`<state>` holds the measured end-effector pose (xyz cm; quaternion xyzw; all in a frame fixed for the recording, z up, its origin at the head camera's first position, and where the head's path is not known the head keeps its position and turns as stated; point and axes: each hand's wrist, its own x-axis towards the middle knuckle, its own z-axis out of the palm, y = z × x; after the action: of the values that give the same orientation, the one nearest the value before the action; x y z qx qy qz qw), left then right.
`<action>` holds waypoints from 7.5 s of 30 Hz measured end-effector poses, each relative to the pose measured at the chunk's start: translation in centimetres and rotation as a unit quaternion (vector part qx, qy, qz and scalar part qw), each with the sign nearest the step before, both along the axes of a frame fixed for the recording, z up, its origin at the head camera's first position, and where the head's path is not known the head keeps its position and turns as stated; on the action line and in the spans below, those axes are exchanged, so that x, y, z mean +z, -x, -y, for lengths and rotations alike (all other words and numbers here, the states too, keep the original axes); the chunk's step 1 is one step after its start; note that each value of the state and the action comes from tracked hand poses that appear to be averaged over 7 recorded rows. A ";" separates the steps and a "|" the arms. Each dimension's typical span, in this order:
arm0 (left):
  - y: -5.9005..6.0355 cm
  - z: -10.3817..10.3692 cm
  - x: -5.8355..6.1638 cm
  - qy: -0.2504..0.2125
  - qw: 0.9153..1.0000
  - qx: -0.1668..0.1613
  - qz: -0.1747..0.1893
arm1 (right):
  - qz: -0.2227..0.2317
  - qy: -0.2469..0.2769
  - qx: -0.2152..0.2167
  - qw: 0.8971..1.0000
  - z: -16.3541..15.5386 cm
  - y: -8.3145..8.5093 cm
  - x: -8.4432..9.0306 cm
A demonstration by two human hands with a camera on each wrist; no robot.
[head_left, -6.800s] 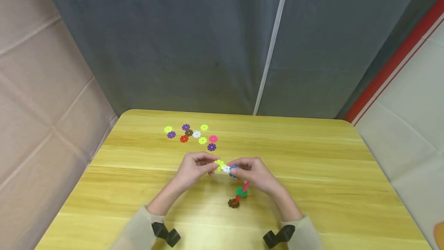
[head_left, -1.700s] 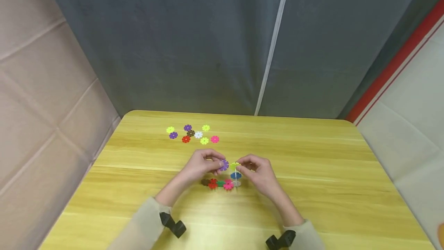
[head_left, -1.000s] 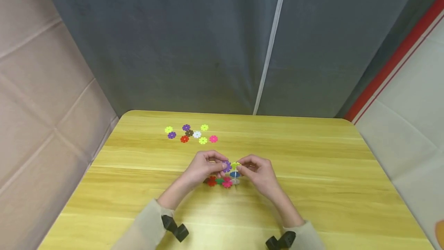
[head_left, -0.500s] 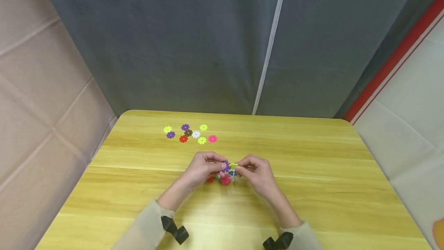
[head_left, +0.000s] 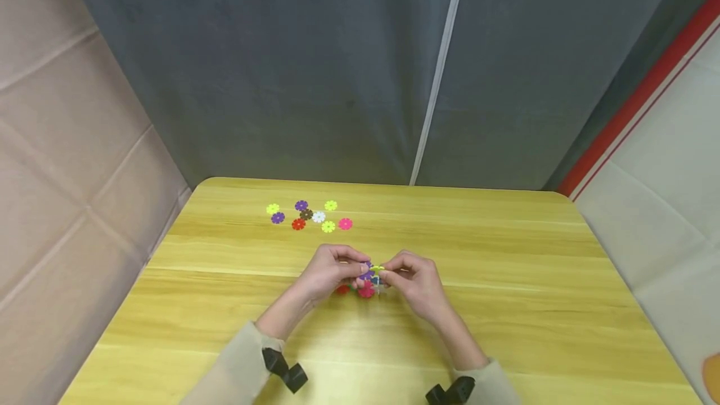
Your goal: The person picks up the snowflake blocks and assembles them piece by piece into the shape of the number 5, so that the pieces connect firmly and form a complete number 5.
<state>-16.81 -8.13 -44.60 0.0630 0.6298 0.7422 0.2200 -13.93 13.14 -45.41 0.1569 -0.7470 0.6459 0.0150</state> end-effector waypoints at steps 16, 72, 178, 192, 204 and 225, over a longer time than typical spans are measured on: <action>0.1 0.2 -0.3 -0.003 1.000 -0.003 -0.017 | 0.023 -0.004 -0.026 0.999 -0.6 0.4 -0.2; 4.1 4.9 -3.7 0.028 0.990 0.133 -0.031 | 0.029 -0.100 -0.046 0.993 0.6 0.5 -0.6; -0.2 2.4 -0.9 0.046 0.995 0.002 -0.091 | 0.037 -0.108 -0.022 0.993 0.5 1.0 -0.5; -0.4 2.1 -1.0 0.045 0.995 0.002 -0.089 | 0.043 -0.111 -0.022 0.993 0.4 0.8 -0.5; -0.3 1.9 -0.9 0.049 0.994 -0.002 -0.096 | 0.048 -0.109 -0.018 0.993 0.3 0.7 -0.2; -0.4 1.8 -0.7 0.042 0.994 -0.013 -0.095 | 0.061 -0.096 -0.007 0.993 0.1 0.5 -0.2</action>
<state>-16.38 -9.97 -45.34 0.1324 0.6778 0.7027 0.1711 -14.44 13.06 -45.63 0.1128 -0.8062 0.5793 -0.0411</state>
